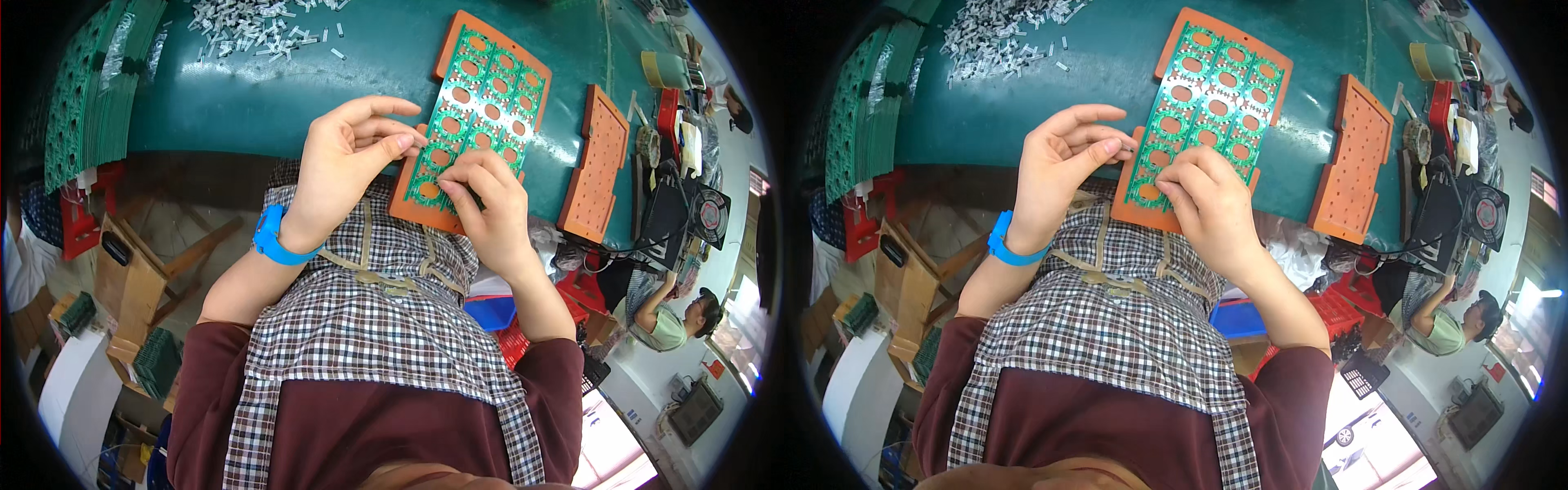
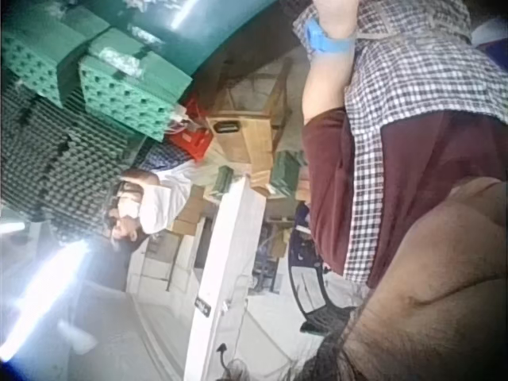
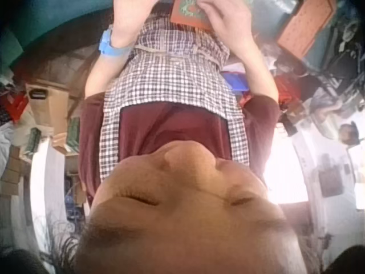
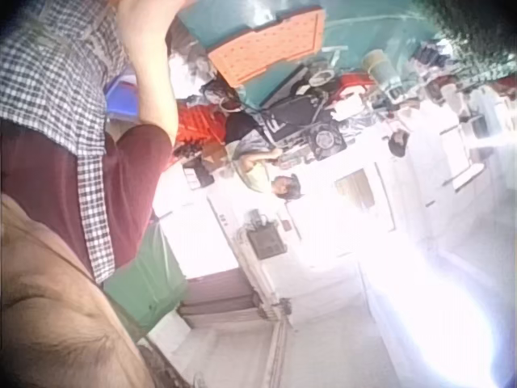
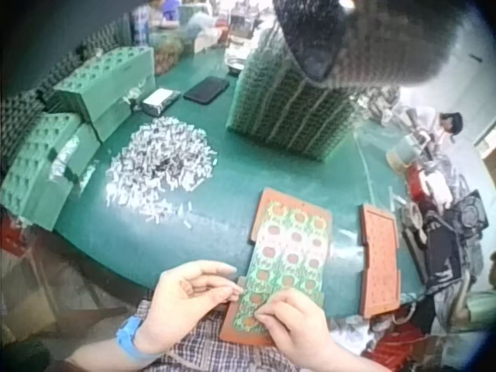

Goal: The person inserts small electronic components into a circuit board mounted on a fixture by hand, stacks the assembled board onto a pile, places a new circuit board onto the fixture, and inserts components into the new board.

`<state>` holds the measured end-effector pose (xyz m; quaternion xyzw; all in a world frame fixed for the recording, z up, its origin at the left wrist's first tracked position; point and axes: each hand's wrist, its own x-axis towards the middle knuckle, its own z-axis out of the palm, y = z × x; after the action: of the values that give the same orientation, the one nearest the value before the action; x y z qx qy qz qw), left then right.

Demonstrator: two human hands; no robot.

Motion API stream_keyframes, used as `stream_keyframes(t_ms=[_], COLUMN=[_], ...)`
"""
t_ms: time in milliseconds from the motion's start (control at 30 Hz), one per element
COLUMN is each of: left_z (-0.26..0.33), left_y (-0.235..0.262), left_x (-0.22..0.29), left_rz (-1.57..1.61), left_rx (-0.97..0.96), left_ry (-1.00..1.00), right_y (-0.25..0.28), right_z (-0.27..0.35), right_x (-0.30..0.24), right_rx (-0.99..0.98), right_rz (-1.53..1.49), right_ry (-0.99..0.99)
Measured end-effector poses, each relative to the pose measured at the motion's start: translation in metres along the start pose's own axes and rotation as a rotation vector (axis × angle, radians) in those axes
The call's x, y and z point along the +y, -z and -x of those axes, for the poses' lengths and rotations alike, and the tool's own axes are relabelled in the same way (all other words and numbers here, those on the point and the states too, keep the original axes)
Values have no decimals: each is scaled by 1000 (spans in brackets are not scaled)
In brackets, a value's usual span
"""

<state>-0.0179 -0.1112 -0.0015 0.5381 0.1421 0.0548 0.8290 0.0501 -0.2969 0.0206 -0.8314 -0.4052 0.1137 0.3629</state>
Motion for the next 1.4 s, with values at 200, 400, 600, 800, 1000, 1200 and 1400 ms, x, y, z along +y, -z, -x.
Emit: stream_keyframes(t_ms=[200, 400, 600, 800, 1000, 1200, 1400], left_z=[-1, 0, 1, 1, 1, 4, 9], left_y=[1, 0, -1, -1, -2, -3, -18], left_x=[-3, -6, -7, -8, -4, 2, 2], left_rz=[-4, -9, 4, -15, -40, 39, 53], left_rx=[-9, -9, -12, -3, -20, -94, -306], left_ry=[-9, -11, 4, 3, 21, 87, 172], right_y=[-1, -3, 5, 1, -12, -11, -1], right_z=[0, -2, -7, -6, 6, 9, 14], right_x=[-3, -4, -5, -3, 2, 2, -2], right_rx=[-3, -6, -98, -69, 125, 196, 310], right_rz=[106, 147, 153, 170, 338, 376, 145], right_ry=[-10, 6, -17, 13, 165, 292, 294])
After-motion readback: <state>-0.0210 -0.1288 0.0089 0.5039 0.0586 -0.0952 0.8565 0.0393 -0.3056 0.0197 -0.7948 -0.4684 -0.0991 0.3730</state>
